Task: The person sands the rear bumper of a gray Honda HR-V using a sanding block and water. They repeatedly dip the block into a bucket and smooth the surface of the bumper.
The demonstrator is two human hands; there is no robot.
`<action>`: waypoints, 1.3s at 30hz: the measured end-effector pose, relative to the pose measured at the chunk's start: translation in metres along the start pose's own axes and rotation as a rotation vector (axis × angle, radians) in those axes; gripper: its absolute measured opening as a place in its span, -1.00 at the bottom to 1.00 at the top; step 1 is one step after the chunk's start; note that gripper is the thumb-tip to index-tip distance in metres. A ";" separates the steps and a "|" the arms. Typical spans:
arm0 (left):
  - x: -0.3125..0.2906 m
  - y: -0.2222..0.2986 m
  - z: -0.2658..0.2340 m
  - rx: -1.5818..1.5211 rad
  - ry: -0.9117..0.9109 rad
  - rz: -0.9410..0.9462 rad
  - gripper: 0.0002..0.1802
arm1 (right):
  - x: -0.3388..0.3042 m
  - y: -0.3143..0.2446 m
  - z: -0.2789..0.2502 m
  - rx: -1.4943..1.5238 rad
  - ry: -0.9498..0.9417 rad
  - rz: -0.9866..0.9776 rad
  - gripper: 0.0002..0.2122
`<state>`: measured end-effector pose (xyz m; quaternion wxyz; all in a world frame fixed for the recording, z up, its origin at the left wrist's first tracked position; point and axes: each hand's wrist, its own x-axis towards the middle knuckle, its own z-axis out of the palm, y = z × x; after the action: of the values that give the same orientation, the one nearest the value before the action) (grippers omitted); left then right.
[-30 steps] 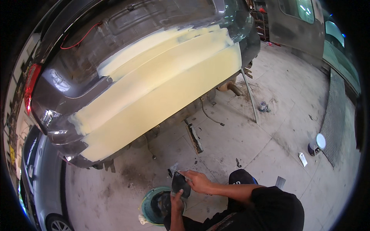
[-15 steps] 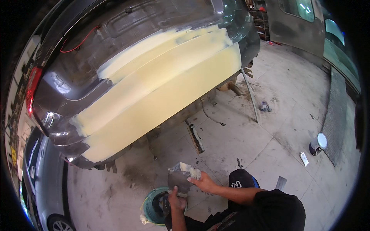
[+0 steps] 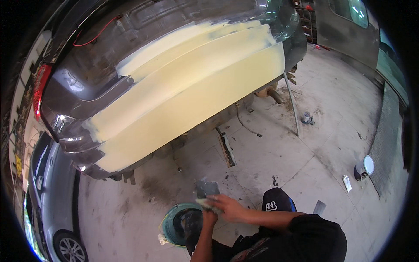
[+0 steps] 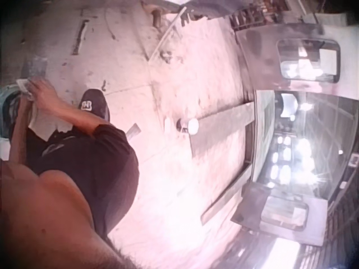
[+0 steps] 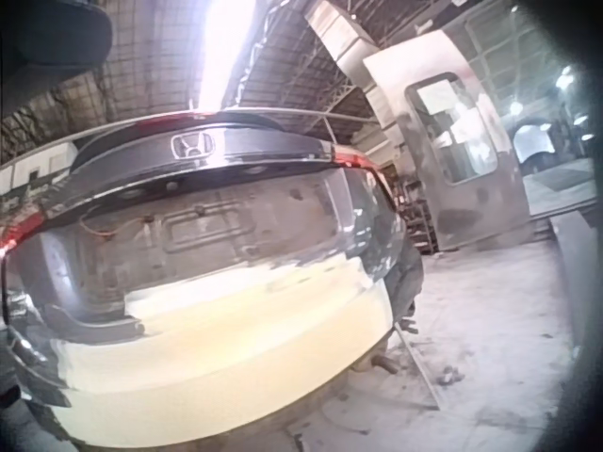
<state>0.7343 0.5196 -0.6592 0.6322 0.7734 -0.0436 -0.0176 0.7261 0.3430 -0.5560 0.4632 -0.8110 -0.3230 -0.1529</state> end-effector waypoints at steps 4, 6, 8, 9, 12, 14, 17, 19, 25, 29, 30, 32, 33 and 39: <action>0.007 0.025 0.001 -0.086 0.014 -0.135 -0.65 | -0.010 0.034 0.002 0.025 0.057 0.091 -0.38; -0.001 0.051 0.002 -0.225 0.095 -0.149 -0.67 | 0.007 0.032 -0.014 -0.080 -0.058 0.185 -0.36; -0.007 0.054 0.004 -0.190 0.119 -0.097 -0.68 | 0.009 0.020 -0.017 -0.168 -0.088 0.114 -0.35; -0.007 0.057 0.005 -0.172 0.132 -0.065 -0.69 | 0.007 0.010 -0.015 -0.201 -0.061 -0.013 -0.35; -0.004 0.082 0.005 -0.056 0.036 -0.121 -0.67 | 0.001 0.023 -0.013 -0.235 0.034 -0.075 -0.38; -0.007 0.082 -0.004 -0.051 0.010 -0.113 -0.69 | 0.006 0.066 -0.017 -0.223 -0.011 0.112 -0.48; -0.013 0.098 0.001 -0.148 0.140 -0.059 -0.66 | 0.020 0.101 -0.047 0.144 0.084 0.593 -0.70; -0.007 0.100 -0.002 -0.525 0.202 -0.106 -0.59 | 0.034 0.093 -0.066 0.331 0.442 0.407 -0.75; -0.020 0.101 0.041 -0.975 0.074 -0.307 -0.50 | 0.035 0.091 -0.040 1.397 0.345 0.701 -0.76; -0.016 0.093 0.053 -1.118 0.135 -0.477 -0.60 | 0.040 0.059 -0.018 1.158 0.216 0.835 -0.74; -0.006 0.094 0.050 -1.118 0.162 -0.502 -0.63 | 0.042 0.060 -0.009 1.095 0.243 0.758 -0.74; 0.006 0.092 0.041 -1.106 0.277 -0.511 -0.67 | 0.025 0.060 -0.003 0.934 0.189 0.684 -0.72; 0.012 0.093 0.033 -1.095 0.340 -0.515 -0.69 | 0.017 0.060 -0.004 0.801 0.142 0.663 -0.73; 0.017 0.129 -0.011 -1.067 0.299 -0.210 -0.59 | 0.021 0.048 -0.057 0.644 0.457 0.652 -0.82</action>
<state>0.7464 0.5038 -0.5298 0.9299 0.3406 0.1386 0.0099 0.7765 0.2851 -0.5464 0.7720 -0.6316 0.0255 -0.0664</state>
